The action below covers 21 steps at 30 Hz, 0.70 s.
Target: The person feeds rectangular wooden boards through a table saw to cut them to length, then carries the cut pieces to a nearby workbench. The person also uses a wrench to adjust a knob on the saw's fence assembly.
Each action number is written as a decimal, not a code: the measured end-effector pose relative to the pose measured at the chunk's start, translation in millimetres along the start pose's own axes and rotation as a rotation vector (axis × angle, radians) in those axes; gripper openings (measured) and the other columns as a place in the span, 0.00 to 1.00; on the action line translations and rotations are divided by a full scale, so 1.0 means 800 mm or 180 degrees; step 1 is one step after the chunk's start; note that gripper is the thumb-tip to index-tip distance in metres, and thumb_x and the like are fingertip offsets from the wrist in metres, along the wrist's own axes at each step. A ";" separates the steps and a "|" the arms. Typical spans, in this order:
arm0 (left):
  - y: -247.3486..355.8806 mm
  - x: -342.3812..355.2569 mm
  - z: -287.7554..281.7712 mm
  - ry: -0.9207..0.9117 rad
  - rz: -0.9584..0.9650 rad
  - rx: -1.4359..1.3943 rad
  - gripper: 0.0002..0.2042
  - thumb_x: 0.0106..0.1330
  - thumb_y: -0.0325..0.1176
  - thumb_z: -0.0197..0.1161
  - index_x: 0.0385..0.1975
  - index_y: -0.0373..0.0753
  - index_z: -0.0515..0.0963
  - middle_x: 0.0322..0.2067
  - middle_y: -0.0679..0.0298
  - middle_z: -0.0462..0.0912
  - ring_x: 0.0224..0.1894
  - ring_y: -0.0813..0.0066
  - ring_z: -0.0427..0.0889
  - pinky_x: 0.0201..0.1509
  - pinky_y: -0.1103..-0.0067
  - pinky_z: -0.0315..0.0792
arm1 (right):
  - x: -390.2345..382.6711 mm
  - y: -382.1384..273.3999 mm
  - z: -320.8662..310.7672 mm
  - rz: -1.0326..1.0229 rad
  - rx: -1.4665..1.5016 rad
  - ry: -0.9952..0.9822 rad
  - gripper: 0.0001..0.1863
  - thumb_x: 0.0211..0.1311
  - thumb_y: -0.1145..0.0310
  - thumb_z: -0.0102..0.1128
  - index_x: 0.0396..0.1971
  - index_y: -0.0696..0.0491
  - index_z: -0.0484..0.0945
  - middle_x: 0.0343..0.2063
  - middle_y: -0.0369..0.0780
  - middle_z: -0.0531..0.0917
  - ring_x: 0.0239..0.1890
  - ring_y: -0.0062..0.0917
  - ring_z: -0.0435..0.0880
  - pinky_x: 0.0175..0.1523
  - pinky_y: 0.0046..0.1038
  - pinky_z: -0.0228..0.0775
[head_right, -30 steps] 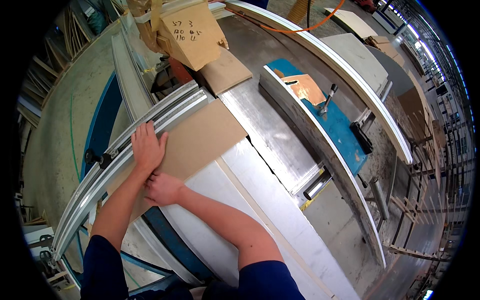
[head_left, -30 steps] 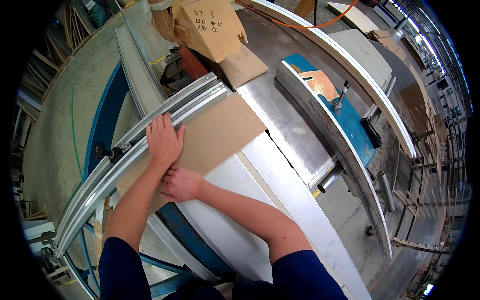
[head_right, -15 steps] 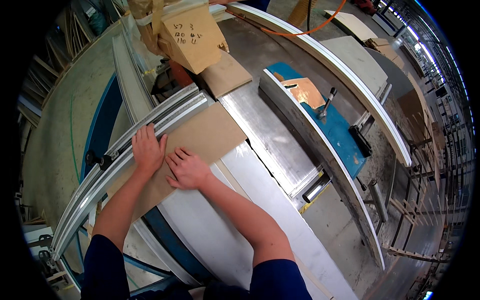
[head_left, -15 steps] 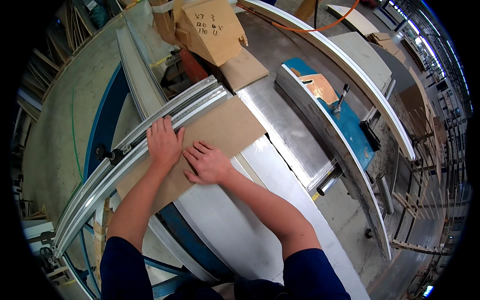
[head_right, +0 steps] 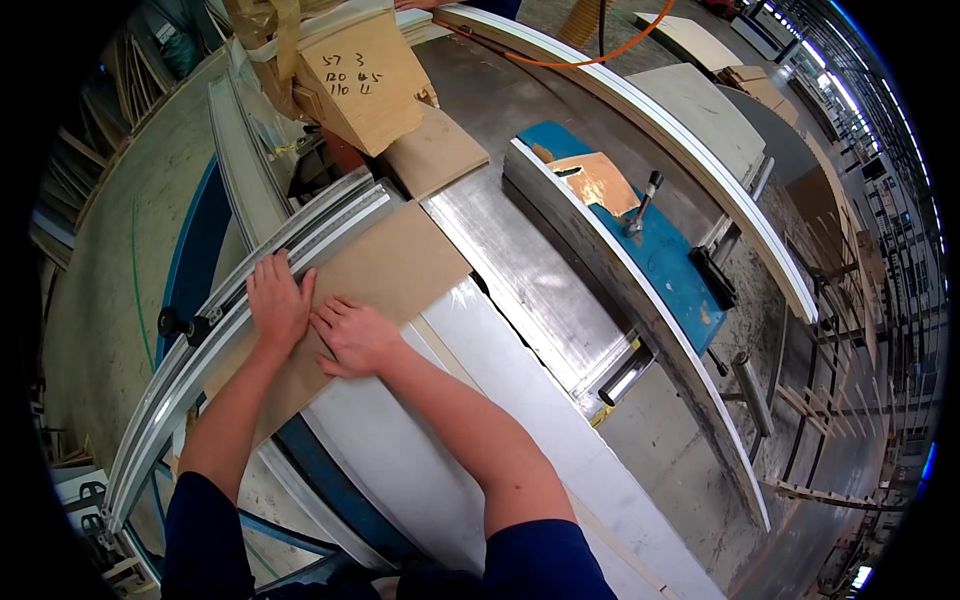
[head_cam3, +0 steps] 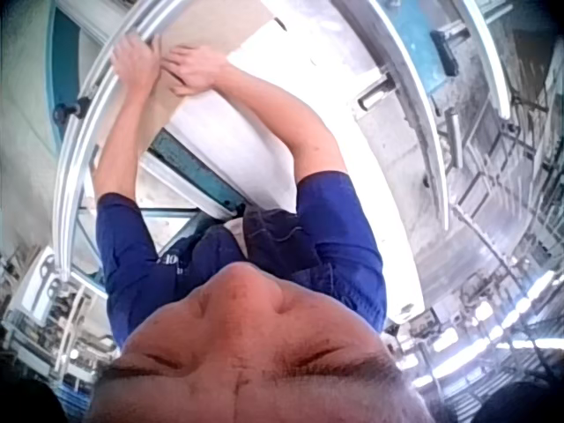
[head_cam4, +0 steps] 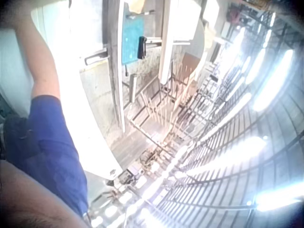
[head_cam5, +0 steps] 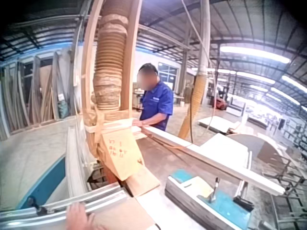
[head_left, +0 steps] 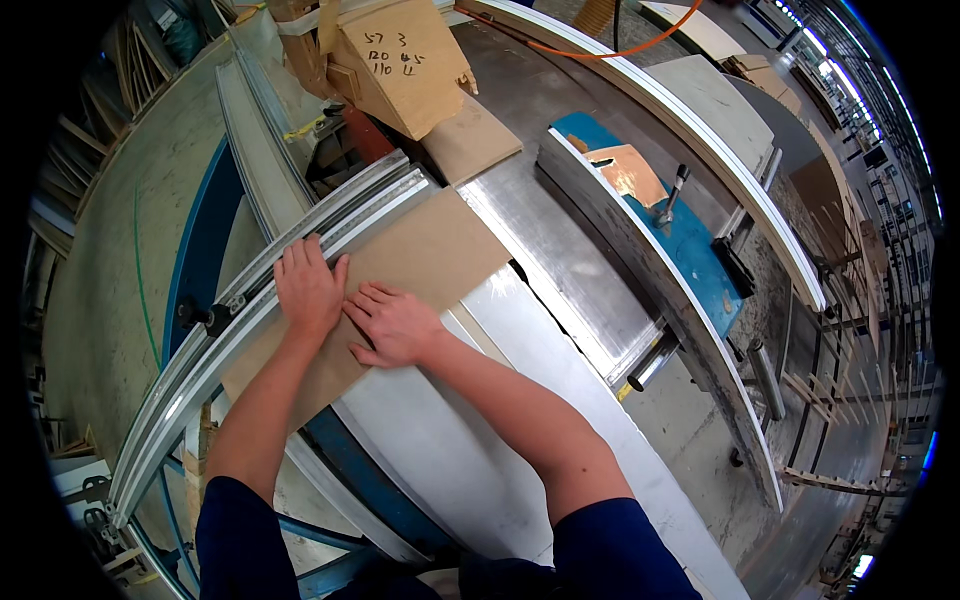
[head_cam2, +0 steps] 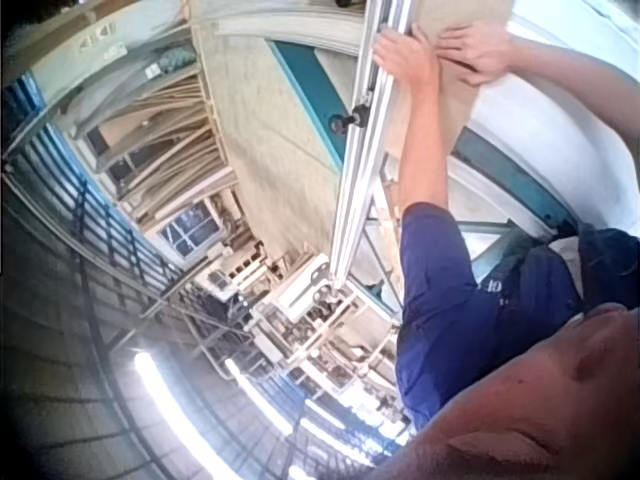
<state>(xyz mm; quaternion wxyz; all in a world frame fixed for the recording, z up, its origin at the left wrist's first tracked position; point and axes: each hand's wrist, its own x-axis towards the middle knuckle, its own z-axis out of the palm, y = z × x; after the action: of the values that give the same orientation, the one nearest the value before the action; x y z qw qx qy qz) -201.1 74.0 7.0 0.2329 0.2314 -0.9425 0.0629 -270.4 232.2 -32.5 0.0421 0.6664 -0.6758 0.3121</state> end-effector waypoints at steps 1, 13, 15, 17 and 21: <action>-0.002 0.003 0.001 0.0010 0.0013 0.0008 0.24 0.67 0.46 0.64 0.54 0.33 0.73 0.44 0.53 0.76 0.49 0.55 0.74 0.53 0.65 0.66 | 0.003 0.002 0.002 -0.0005 -0.0008 0.0020 0.33 0.57 0.49 0.61 0.52 0.64 0.77 0.49 0.49 0.80 0.58 0.43 0.77 0.70 0.37 0.66; -0.045 0.045 0.032 0.0225 0.0109 0.0130 0.23 0.67 0.47 0.64 0.52 0.35 0.73 0.42 0.55 0.76 0.48 0.57 0.75 0.51 0.66 0.66 | 0.061 0.028 0.014 0.0036 0.0055 -0.0042 0.28 0.53 0.49 0.66 0.41 0.60 0.77 0.44 0.47 0.80 0.54 0.42 0.77 0.60 0.37 0.73; -0.054 0.055 0.037 0.0237 0.0101 0.0112 0.23 0.66 0.47 0.65 0.52 0.35 0.74 0.42 0.56 0.76 0.47 0.58 0.75 0.51 0.66 0.66 | 0.073 0.033 0.019 0.0073 0.0046 -0.0075 0.28 0.53 0.49 0.66 0.41 0.60 0.77 0.44 0.47 0.80 0.54 0.42 0.77 0.59 0.37 0.73; -0.062 0.063 0.040 0.0265 0.0087 0.0120 0.23 0.66 0.47 0.65 0.52 0.36 0.74 0.42 0.56 0.77 0.47 0.58 0.75 0.51 0.67 0.66 | 0.086 0.038 0.023 0.0104 0.0038 -0.0114 0.28 0.53 0.48 0.66 0.41 0.59 0.78 0.44 0.47 0.80 0.54 0.42 0.77 0.58 0.37 0.74; -0.082 0.080 0.054 0.0260 0.0064 0.0104 0.23 0.66 0.47 0.65 0.51 0.36 0.74 0.41 0.57 0.77 0.48 0.59 0.75 0.51 0.67 0.66 | 0.108 0.049 0.032 0.0077 -0.0021 -0.0052 0.27 0.53 0.48 0.66 0.40 0.58 0.77 0.44 0.46 0.80 0.54 0.41 0.77 0.57 0.37 0.75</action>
<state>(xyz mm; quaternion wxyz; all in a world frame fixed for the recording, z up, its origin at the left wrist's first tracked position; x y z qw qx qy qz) -238.0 -20.0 -0.8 0.2667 0.2229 -0.9333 0.0900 -307.0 141.0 -26.6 0.0350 0.6606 -0.6851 0.3049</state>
